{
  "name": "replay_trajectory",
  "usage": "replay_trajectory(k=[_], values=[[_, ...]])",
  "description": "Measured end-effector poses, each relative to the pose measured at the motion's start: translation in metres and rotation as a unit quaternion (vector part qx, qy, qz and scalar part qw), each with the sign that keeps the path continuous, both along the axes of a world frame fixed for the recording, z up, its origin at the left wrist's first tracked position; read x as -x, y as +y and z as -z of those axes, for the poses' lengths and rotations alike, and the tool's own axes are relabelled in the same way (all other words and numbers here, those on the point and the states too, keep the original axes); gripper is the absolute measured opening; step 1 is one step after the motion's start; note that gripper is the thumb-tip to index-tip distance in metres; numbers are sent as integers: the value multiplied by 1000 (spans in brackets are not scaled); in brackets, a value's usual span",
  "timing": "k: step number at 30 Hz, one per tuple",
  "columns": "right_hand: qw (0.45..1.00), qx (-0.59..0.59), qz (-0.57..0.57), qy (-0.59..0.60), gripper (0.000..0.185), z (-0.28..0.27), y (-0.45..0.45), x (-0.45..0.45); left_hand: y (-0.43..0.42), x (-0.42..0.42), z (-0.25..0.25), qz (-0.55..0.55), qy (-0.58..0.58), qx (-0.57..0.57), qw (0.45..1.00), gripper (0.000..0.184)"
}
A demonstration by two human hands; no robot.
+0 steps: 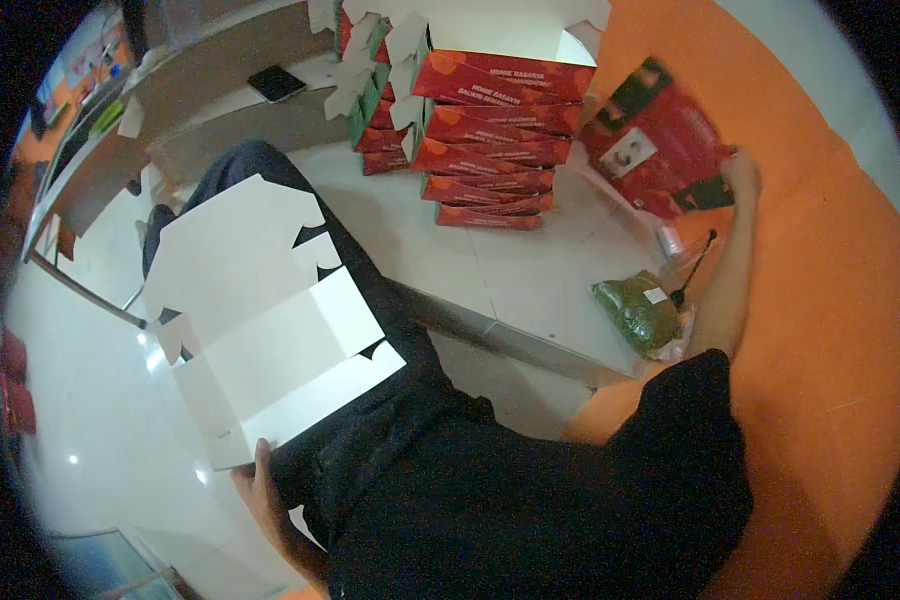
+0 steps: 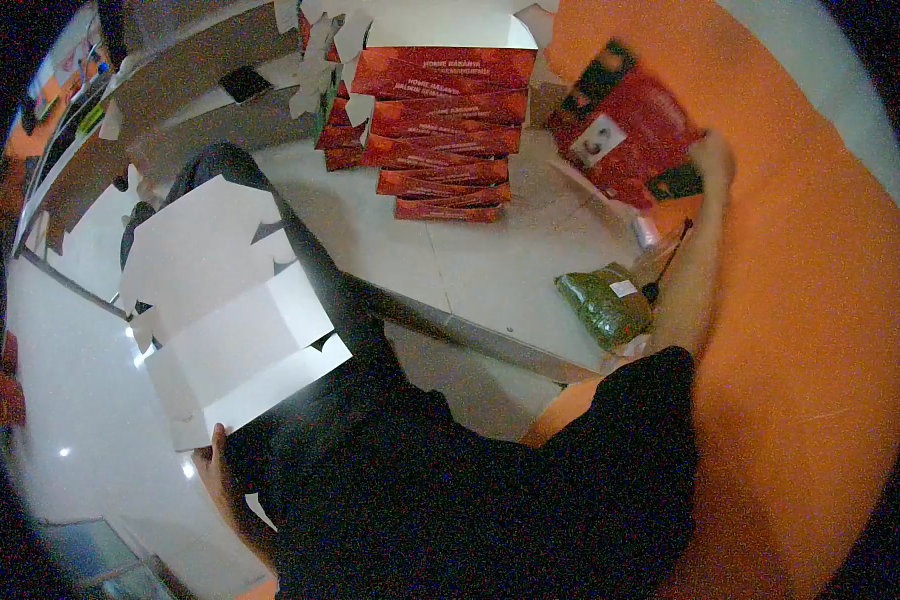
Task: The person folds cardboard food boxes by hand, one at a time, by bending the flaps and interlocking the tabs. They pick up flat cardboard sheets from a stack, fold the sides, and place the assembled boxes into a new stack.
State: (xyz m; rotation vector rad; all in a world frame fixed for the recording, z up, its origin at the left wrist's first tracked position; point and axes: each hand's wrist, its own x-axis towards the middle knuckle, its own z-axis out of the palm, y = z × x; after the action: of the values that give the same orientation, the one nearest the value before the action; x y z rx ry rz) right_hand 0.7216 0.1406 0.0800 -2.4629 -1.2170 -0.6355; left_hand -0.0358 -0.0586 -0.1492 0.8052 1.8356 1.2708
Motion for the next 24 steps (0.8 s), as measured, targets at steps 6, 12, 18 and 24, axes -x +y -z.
replay_trajectory(k=[6,12,18,24], values=[[949,-276,-37,-147,35,-74,-71,81,0,-2,-11,0,33,33,999,40],[809,-481,-317,-118,35,-70,-75,311,-20,33,-12,-7,113,21,993,38],[690,-304,-651,-90,36,18,-21,455,-16,32,-36,-48,-1,-69,996,33],[628,159,-761,-34,45,155,-76,529,-16,33,-7,-55,107,-61,991,41]])
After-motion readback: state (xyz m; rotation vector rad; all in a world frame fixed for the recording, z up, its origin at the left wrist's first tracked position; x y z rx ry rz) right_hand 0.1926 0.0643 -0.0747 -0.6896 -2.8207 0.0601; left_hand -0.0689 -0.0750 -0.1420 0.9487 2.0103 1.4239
